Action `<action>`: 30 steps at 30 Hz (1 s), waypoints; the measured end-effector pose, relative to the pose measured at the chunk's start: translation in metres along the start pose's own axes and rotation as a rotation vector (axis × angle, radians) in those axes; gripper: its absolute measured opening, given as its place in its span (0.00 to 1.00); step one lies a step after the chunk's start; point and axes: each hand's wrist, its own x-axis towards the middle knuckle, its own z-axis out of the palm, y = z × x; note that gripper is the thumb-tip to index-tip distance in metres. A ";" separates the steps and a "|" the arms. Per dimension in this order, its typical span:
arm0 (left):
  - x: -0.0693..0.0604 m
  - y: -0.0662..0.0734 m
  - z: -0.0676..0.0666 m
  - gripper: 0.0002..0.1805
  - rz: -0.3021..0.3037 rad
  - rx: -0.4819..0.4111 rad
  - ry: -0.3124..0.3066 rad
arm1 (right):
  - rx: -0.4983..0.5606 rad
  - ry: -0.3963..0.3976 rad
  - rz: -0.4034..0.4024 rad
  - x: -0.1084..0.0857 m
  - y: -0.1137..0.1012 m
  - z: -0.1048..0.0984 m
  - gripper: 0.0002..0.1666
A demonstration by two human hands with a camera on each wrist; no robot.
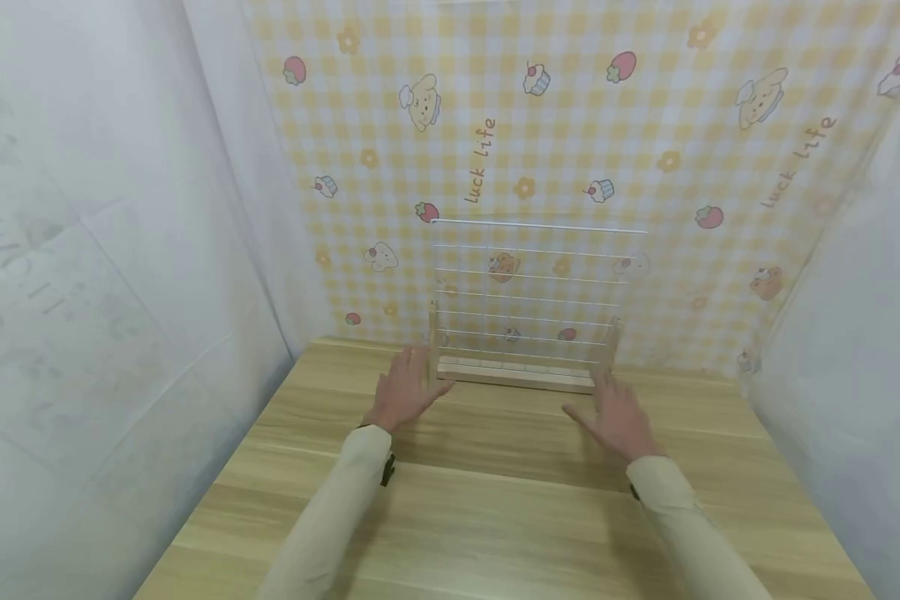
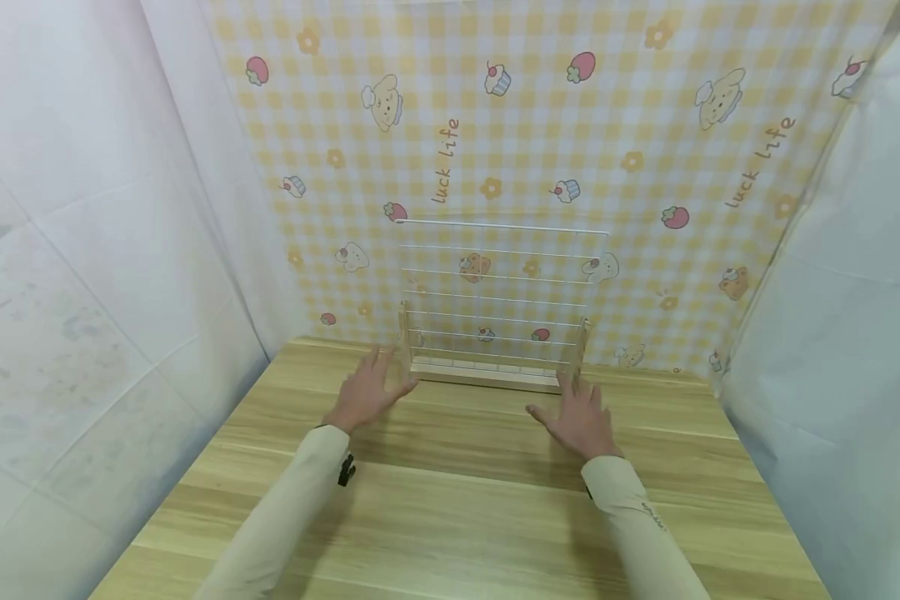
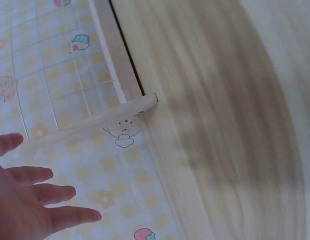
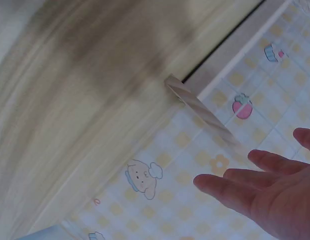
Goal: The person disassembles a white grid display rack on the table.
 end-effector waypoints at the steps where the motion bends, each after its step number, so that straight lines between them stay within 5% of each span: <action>1: 0.003 -0.001 -0.001 0.46 -0.001 -0.034 -0.003 | 0.024 0.003 -0.011 0.002 0.002 -0.003 0.57; 8: 0.021 -0.007 -0.013 0.37 -0.040 -0.310 -0.027 | 0.126 -0.034 -0.002 0.023 0.020 -0.025 0.51; 14: 0.035 -0.009 -0.019 0.37 -0.053 -0.336 -0.024 | 0.192 -0.093 0.104 0.033 0.029 -0.051 0.56; 21: 0.059 -0.003 -0.025 0.36 -0.053 -0.381 0.029 | 0.164 -0.075 0.104 0.049 0.028 -0.069 0.55; 30: 0.086 0.010 -0.032 0.39 -0.097 -0.391 0.007 | 0.181 -0.050 0.076 0.064 0.016 -0.083 0.55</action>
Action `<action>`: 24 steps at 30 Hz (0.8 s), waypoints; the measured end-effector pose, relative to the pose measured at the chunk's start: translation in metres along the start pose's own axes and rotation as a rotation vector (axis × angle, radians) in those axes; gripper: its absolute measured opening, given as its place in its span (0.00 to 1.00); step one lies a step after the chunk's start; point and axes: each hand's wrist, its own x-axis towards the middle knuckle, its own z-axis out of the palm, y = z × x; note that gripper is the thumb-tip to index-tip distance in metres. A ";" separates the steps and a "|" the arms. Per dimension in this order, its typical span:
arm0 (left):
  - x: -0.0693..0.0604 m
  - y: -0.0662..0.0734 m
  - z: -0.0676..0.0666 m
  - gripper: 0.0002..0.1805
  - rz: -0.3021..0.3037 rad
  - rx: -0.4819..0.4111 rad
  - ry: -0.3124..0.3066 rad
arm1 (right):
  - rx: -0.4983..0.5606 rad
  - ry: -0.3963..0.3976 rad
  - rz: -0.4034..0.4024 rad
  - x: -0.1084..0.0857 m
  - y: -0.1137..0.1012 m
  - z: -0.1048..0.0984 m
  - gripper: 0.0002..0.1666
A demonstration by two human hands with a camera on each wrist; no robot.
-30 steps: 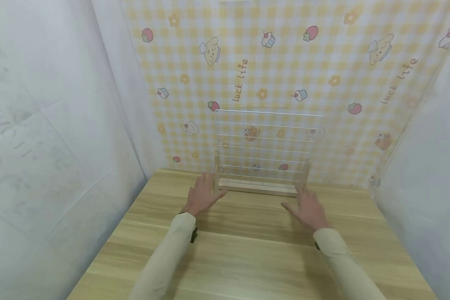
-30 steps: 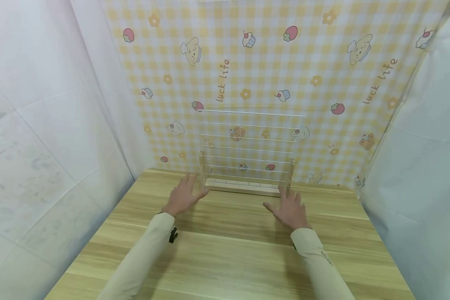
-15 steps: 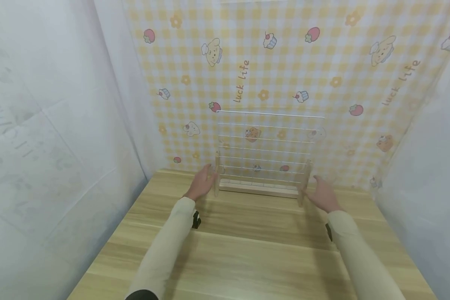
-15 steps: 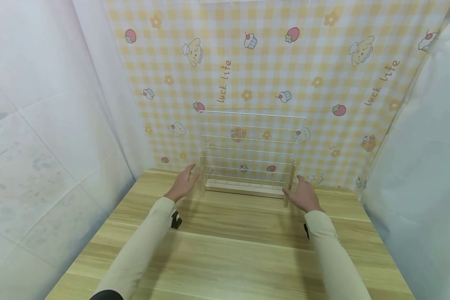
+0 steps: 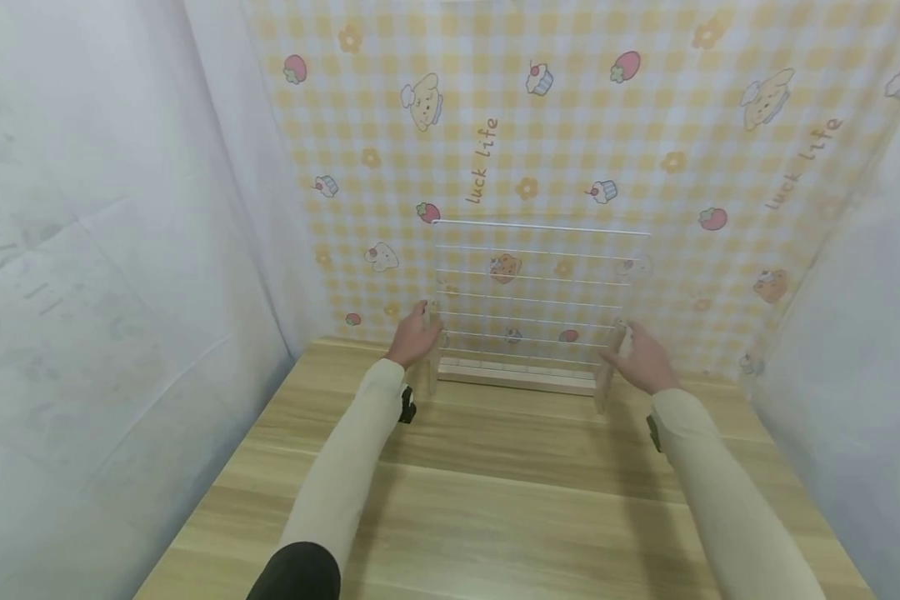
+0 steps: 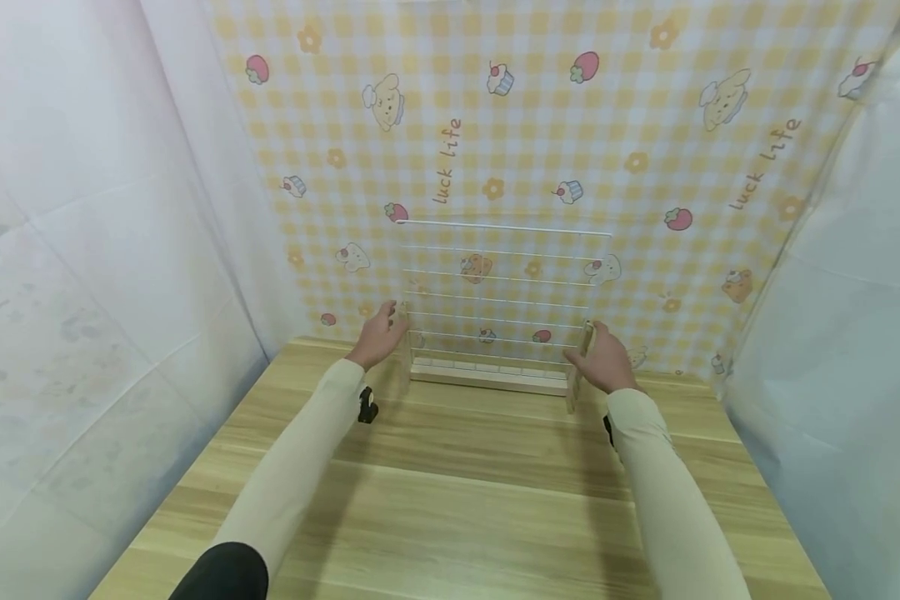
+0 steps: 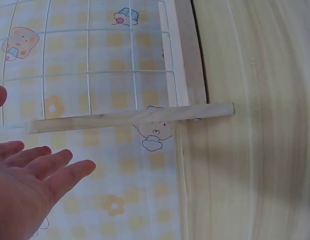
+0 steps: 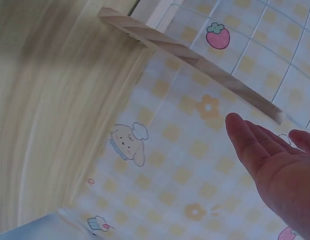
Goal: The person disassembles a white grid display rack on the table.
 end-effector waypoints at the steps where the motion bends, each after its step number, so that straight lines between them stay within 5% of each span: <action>1: 0.003 0.001 0.000 0.39 -0.011 -0.001 -0.005 | 0.001 -0.001 -0.005 0.002 -0.002 -0.001 0.55; 10: 0.008 0.010 0.004 0.41 -0.056 -0.050 -0.061 | 0.025 -0.005 -0.014 0.004 -0.011 0.001 0.51; 24: -0.003 0.008 0.003 0.35 -0.032 -0.058 0.028 | 0.051 0.003 0.007 0.002 -0.011 0.010 0.52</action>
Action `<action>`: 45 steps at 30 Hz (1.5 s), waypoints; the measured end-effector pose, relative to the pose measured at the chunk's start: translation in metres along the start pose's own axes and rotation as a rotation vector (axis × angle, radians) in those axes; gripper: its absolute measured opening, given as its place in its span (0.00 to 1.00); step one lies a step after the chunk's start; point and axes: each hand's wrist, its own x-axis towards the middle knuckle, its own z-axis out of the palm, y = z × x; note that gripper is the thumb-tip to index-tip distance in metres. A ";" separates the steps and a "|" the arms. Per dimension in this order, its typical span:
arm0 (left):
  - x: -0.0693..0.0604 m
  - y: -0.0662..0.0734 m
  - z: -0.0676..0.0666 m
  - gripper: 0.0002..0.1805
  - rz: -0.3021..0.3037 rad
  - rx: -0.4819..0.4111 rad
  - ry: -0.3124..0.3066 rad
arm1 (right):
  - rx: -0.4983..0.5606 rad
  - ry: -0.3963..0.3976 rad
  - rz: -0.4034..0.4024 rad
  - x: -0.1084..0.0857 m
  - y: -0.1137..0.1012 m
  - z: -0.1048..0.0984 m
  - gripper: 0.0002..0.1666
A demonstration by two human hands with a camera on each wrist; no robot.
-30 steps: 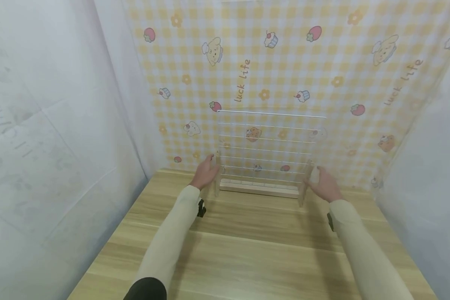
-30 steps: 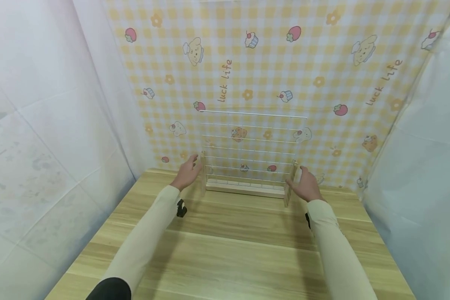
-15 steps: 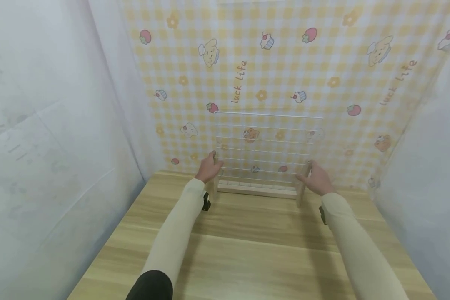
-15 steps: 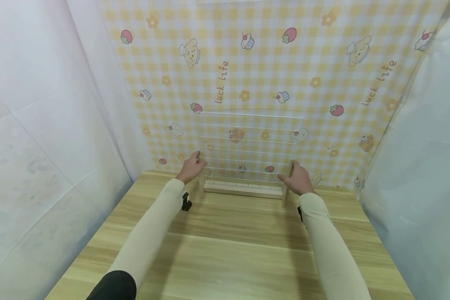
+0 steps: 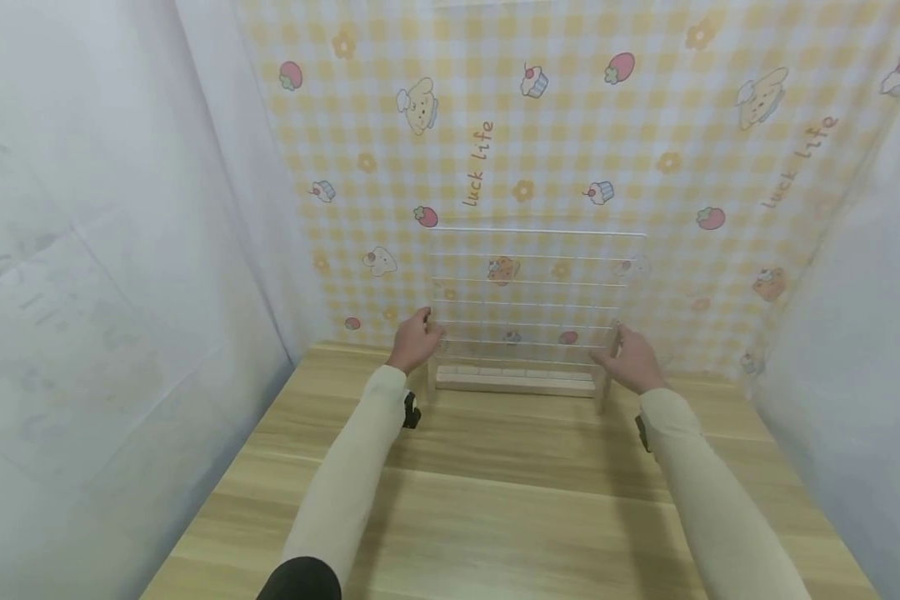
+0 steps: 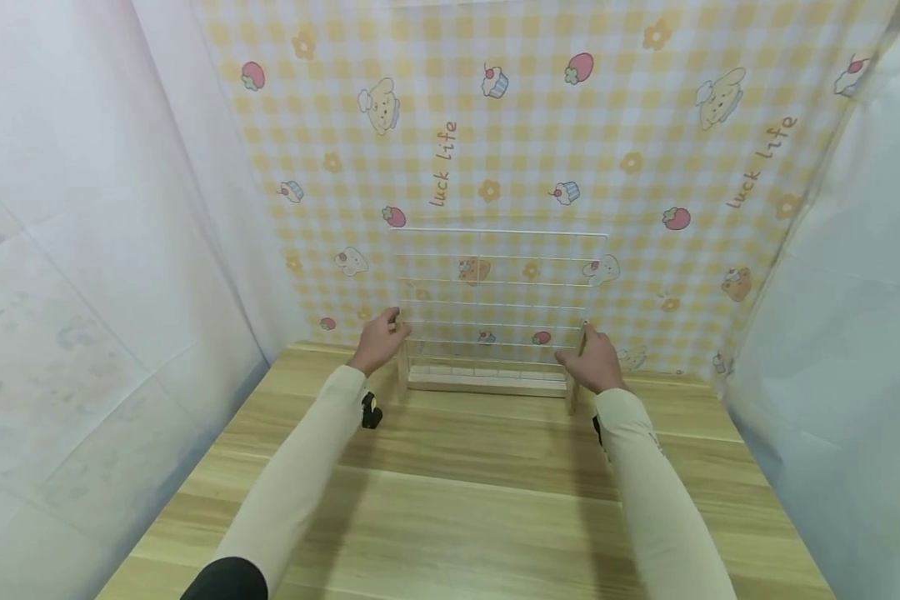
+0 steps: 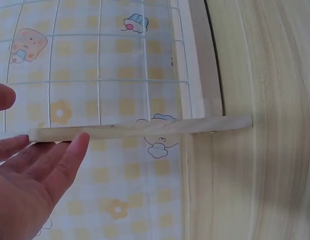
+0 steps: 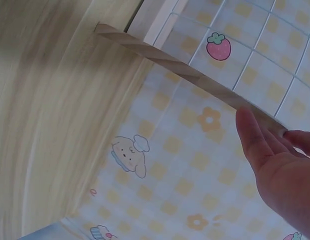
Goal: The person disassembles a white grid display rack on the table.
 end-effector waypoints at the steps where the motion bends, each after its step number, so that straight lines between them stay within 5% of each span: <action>1: -0.002 0.000 -0.001 0.34 0.004 -0.011 0.010 | -0.004 0.003 -0.003 0.000 -0.001 0.000 0.52; 13: -0.029 -0.007 -0.007 0.26 0.025 0.044 0.167 | 0.024 -0.013 -0.028 0.005 -0.003 0.007 0.52; 21: -0.053 -0.018 -0.011 0.17 0.089 -0.024 0.244 | 0.073 -0.001 -0.060 0.010 -0.002 0.015 0.51; 33: -0.084 -0.026 -0.012 0.13 0.143 -0.153 0.176 | 0.097 -0.032 -0.075 0.014 -0.009 0.023 0.55; 38: -0.091 -0.031 -0.007 0.12 0.175 -0.153 0.202 | 0.083 -0.083 -0.061 0.016 -0.012 0.022 0.59; 45: -0.101 -0.034 -0.001 0.14 0.176 -0.299 0.198 | 0.104 -0.087 -0.080 0.017 -0.016 0.027 0.56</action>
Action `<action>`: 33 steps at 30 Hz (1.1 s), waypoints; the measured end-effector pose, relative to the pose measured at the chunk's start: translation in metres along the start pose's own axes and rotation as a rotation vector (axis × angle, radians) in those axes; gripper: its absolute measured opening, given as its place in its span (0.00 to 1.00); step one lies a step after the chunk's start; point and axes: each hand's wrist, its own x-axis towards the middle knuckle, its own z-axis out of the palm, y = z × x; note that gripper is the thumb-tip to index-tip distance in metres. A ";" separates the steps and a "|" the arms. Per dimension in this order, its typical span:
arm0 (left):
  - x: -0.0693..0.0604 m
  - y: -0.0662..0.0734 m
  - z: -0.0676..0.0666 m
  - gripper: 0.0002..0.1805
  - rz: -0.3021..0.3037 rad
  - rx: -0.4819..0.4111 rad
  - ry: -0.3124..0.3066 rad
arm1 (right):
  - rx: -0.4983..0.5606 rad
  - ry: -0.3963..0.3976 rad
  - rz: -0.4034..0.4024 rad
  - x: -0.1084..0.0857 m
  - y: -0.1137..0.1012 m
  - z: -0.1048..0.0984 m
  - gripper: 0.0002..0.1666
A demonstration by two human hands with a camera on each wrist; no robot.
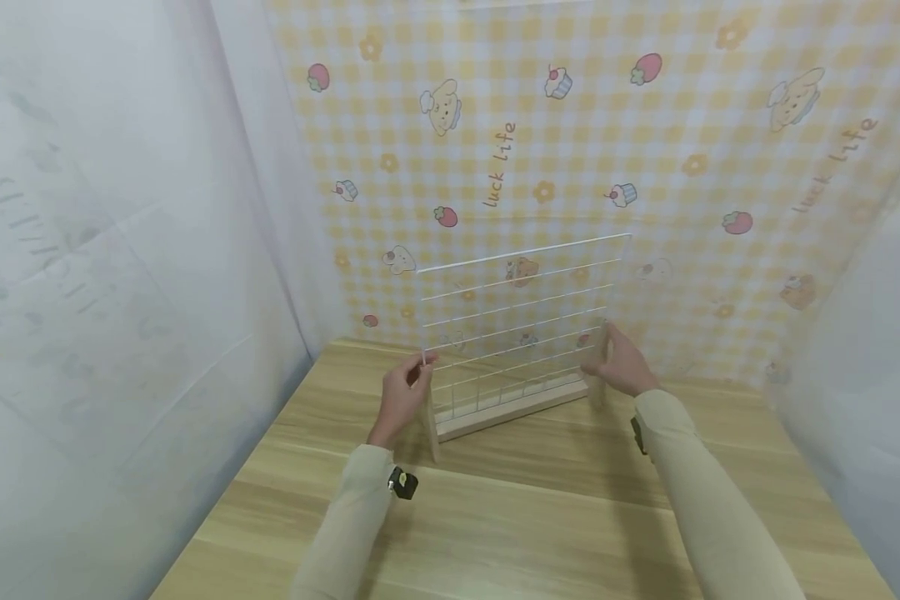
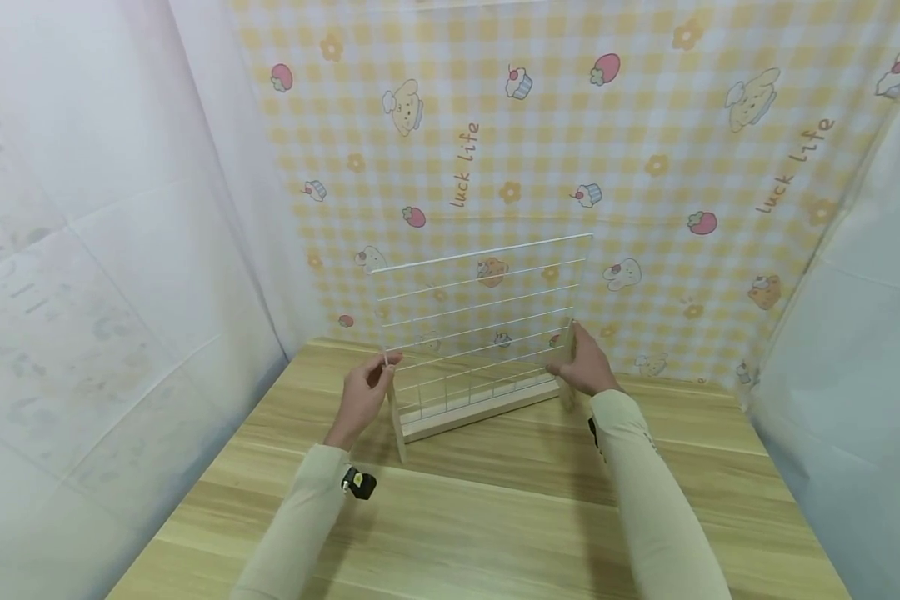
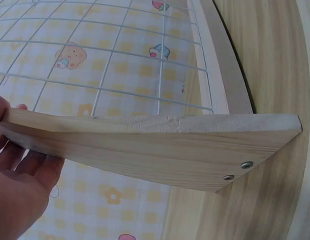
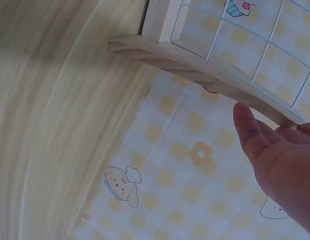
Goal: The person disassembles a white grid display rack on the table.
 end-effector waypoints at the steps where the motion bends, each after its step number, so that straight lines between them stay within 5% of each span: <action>1: -0.001 0.000 0.000 0.15 -0.006 -0.015 0.001 | 0.008 0.004 -0.006 0.000 -0.002 0.000 0.54; 8: -0.010 -0.003 -0.002 0.17 0.013 -0.058 0.006 | 0.018 0.028 -0.013 -0.001 -0.013 0.002 0.52; 15: -0.013 -0.003 0.000 0.16 0.023 -0.045 0.014 | -0.010 0.138 -0.012 -0.002 -0.038 0.006 0.52; 25: -0.013 -0.003 0.003 0.15 0.017 -0.059 0.046 | 0.218 0.268 -0.086 -0.005 -0.077 0.022 0.58; 33: -0.016 0.004 0.005 0.17 0.000 -0.054 0.038 | 0.250 0.374 -0.085 -0.002 -0.086 0.037 0.60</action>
